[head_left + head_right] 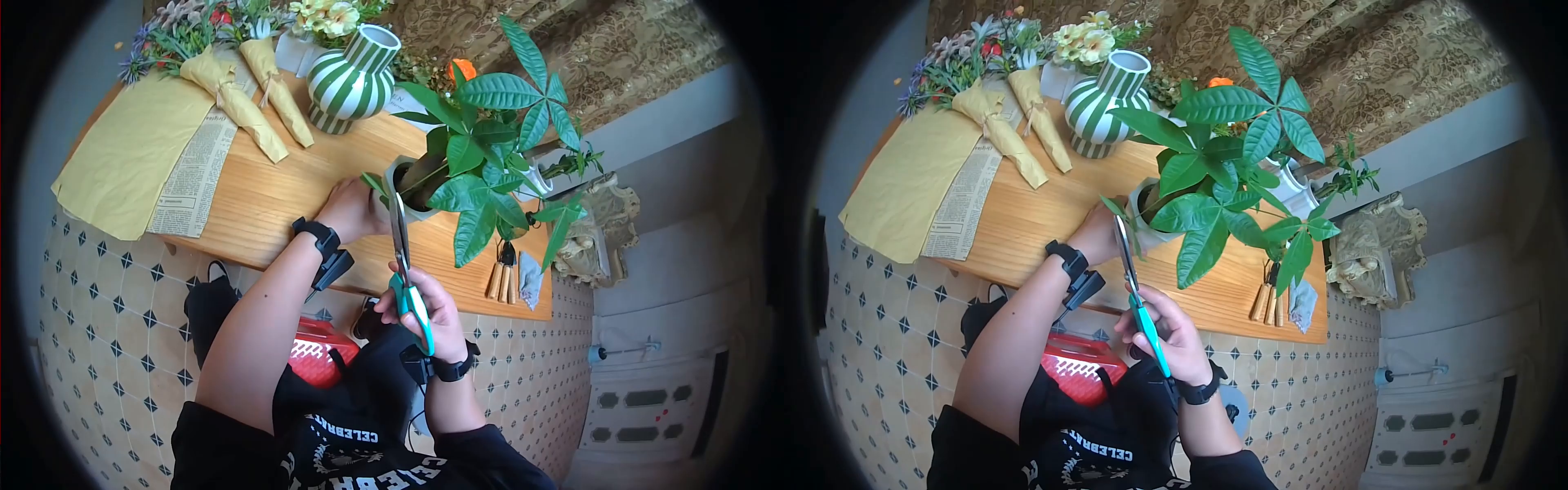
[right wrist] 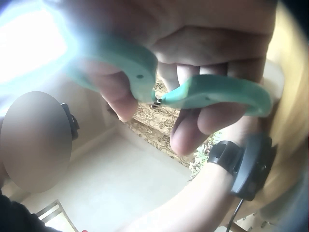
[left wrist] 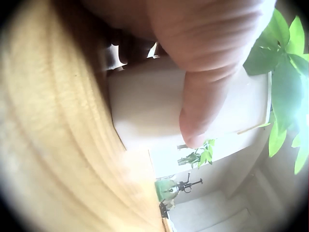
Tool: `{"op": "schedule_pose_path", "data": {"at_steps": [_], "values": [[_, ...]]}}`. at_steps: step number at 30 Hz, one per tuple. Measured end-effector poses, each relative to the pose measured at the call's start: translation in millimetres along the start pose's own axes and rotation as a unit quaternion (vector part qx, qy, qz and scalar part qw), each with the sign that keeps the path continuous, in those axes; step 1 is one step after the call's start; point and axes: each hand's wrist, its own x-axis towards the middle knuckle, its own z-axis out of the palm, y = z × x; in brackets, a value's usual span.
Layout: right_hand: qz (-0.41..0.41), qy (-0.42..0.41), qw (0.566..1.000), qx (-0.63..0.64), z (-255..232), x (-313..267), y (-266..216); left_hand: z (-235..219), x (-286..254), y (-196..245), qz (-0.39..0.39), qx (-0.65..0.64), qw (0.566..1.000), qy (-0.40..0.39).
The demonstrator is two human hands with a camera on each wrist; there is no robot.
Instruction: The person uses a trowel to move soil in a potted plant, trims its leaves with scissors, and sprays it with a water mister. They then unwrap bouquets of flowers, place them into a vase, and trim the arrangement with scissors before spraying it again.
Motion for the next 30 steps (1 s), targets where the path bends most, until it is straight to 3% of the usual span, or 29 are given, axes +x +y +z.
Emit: {"op": "schedule_pose_path", "data": {"at_steps": [6, 13, 17, 22, 30], "values": [[-0.010, -0.002, 1.000, 0.008, -1, -4, -5, 11, -6, -1, 0.008, 0.103, 0.991, 0.089], [-0.031, 0.014, 0.999, -0.010, 0, -4, -3, 3, -12, 13, -0.026, 0.098, 0.993, 0.063], [-0.038, 0.015, 0.999, -0.034, -5, -2, -4, 0, -14, 13, 0.007, 0.092, 0.994, 0.054], [-0.039, 0.054, 0.995, -0.070, -13, -1, -15, -7, -11, 5, -0.008, 0.031, 0.999, 0.002], [-0.043, 0.042, 0.997, -0.057, -12, 3, -19, 2, -13, 1, 0.020, 0.054, 0.996, 0.062]]}}
